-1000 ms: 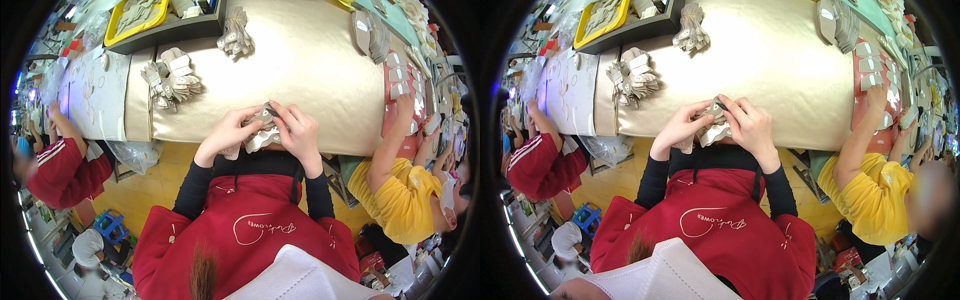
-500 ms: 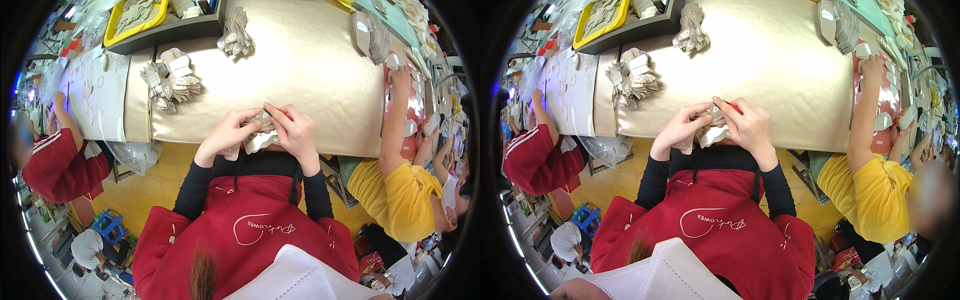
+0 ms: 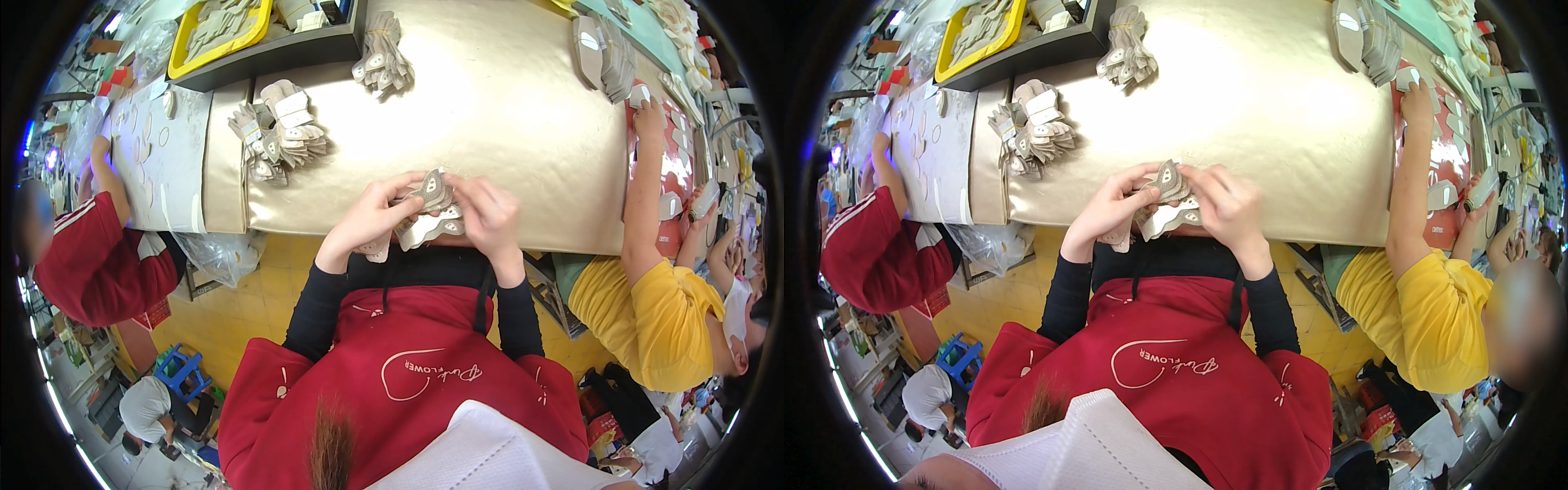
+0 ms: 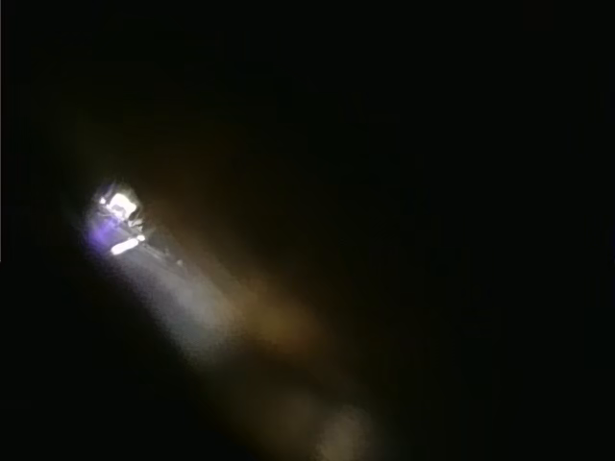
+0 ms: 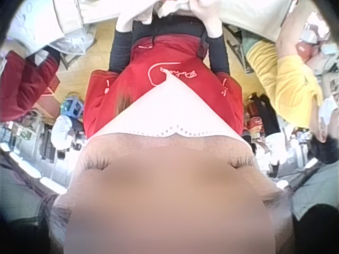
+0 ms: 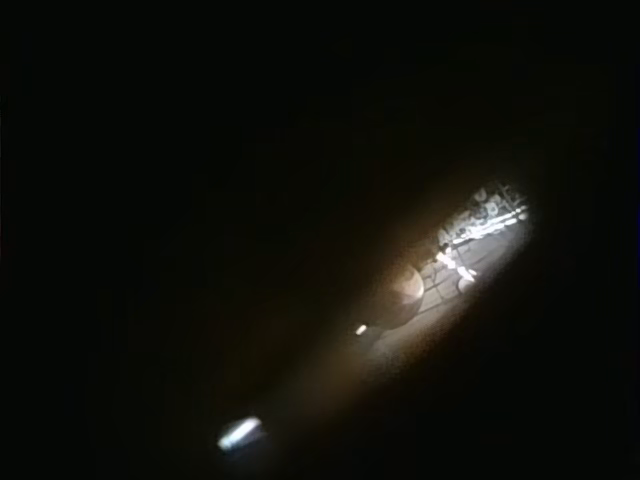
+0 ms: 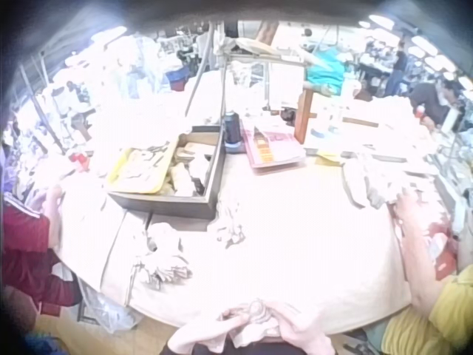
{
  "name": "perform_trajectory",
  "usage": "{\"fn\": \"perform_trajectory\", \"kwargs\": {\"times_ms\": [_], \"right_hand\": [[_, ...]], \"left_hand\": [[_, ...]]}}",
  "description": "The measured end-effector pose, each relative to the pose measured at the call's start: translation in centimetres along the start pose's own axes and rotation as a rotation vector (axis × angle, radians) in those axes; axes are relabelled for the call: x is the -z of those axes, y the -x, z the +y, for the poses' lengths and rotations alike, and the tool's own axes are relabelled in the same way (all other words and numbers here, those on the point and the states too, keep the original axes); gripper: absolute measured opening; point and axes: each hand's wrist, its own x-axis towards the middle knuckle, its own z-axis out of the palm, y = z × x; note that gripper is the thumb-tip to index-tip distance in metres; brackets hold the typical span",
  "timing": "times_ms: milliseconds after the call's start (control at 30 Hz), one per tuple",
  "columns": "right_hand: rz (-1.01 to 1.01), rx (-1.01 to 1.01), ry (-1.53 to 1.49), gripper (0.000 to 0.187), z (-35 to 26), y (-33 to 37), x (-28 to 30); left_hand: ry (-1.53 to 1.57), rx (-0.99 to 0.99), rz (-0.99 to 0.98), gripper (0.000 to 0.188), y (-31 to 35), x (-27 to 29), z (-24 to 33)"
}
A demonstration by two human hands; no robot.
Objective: The person uses red-handled pliers to trim edges and remove excess material from small gray fabric pieces. They repeatedly pick up a piece, trim it, and place it back on the table. Coworkers are visible at adjacent stations performing similar tasks.
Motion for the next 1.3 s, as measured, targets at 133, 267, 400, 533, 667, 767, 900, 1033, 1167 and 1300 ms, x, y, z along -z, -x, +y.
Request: {"fn": "perform_trajectory", "kwargs": {"times_ms": [133, 267, 400, 533, 667, 767, 900, 1033, 1167, 1300], "right_hand": [[0.228, -0.301, 0.031, 0.036, 1.0, -0.4, 1.5], [0.159, -0.535, -0.111, 0.043, 0.0, -0.3, 3.1], [-0.011, -0.380, -0.303, 0.047, -1.6, -0.5, 1.7], [-0.138, -0.423, -0.370, 0.021, -1.3, -0.9, -0.2], [0.034, -0.617, -0.482, 0.010, 0.0, -0.9, -0.4], [0.129, -0.789, -0.310, 0.008, 1.0, -1.0, 1.4], [0.237, -0.541, -0.084, 0.027, 0.5, -1.2, 3.0], [0.070, -0.295, -0.122, 0.033, -1.3, -0.9, 2.9], [-0.067, -0.150, -0.028, 0.033, -2.2, -1.1, 1.1], [-0.109, -0.094, 0.118, 0.033, -1.9, -1.1, 0.3]], "left_hand": [[0.115, -0.011, 0.014, 0.041, 0.0, 0.0, -0.2], [0.091, 0.015, 0.022, 0.032, -0.1, 0.1, -0.5], [0.150, 0.000, -0.004, 0.024, -0.3, 0.0, -0.8], [0.097, 0.006, 0.005, 0.016, -0.3, 0.1, -0.9], [0.076, -0.013, 0.025, 0.011, -0.3, 0.1, -1.1], [0.071, -0.030, 0.053, 0.013, -0.5, 0.0, -1.1], [0.035, -0.004, 0.079, 0.018, -0.9, -0.1, -1.2], [0.009, 0.004, 0.098, 0.024, -1.1, -0.3, -1.4], [0.005, 0.007, 0.129, 0.028, -0.9, -0.4, -1.5], [-0.015, -0.012, 0.127, 0.032, -0.9, -0.3, -1.4]]}}
